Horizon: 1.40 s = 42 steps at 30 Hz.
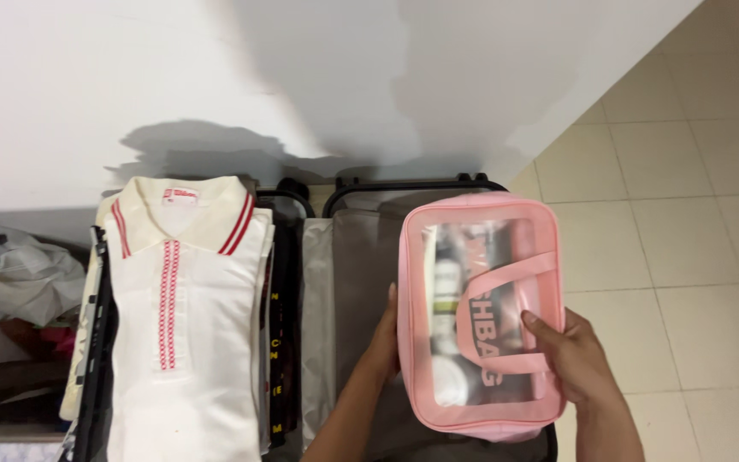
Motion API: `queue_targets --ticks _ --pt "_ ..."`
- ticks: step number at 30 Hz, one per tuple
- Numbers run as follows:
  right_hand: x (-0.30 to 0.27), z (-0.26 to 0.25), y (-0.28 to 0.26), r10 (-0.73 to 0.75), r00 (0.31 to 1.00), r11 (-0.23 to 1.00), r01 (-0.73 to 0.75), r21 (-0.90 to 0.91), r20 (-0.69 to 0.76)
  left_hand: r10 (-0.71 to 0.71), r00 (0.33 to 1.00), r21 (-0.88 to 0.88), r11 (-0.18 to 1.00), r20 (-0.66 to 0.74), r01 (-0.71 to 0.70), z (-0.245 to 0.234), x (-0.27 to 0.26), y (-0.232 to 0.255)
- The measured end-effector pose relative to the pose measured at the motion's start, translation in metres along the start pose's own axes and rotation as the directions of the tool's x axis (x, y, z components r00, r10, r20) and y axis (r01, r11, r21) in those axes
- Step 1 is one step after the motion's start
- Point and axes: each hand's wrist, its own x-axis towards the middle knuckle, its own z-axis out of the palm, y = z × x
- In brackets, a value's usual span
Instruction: The person unfastens a suitcase divider, takes out a pink travel bag, and places various personal care bottles and tubes on a marble table.
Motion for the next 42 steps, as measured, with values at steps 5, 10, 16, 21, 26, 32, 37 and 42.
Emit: queue_targets --ticks 5,10,16,21,26,32,37,42 --pt "-0.002 0.034 0.008 0.119 0.992 0.993 -0.12 0.007 0.046 0.175 0.975 0.161 0.975 -0.137 -0.152 -0.003 -0.051 0.024" --pt "-0.015 0.061 0.021 0.116 0.982 0.993 -0.117 -0.006 0.147 0.251 0.941 0.171 0.962 -0.229 -0.215 -0.01 -0.098 0.043" --pt "-0.04 0.094 0.031 0.066 0.951 0.997 -0.054 -0.049 0.301 0.366 0.879 0.14 0.93 -0.306 -0.339 -0.02 -0.167 0.057" --pt "-0.074 0.103 0.031 0.051 0.927 0.991 -0.001 -0.134 0.372 0.474 0.809 0.092 0.876 -0.347 -0.473 -0.015 -0.227 0.052" --pt "-0.109 0.128 0.019 0.015 0.872 0.966 0.114 -0.234 0.489 0.509 0.744 -0.041 0.813 -0.433 -0.58 -0.014 -0.288 0.023" --pt "-0.156 0.158 0.043 -0.049 0.772 0.948 0.236 -0.215 0.633 0.55 0.673 0.0 0.774 -0.495 -0.633 -0.031 -0.358 0.0" --pt "-0.197 0.185 0.061 -0.174 0.633 0.901 0.411 -0.138 0.754 0.689 0.535 0.169 0.677 -0.489 -0.716 -0.033 -0.442 -0.012" --pt "-0.245 0.239 0.1 -0.171 0.497 0.898 0.434 -0.073 0.851 0.682 0.44 0.201 0.647 -0.584 -0.735 -0.068 -0.522 -0.036"
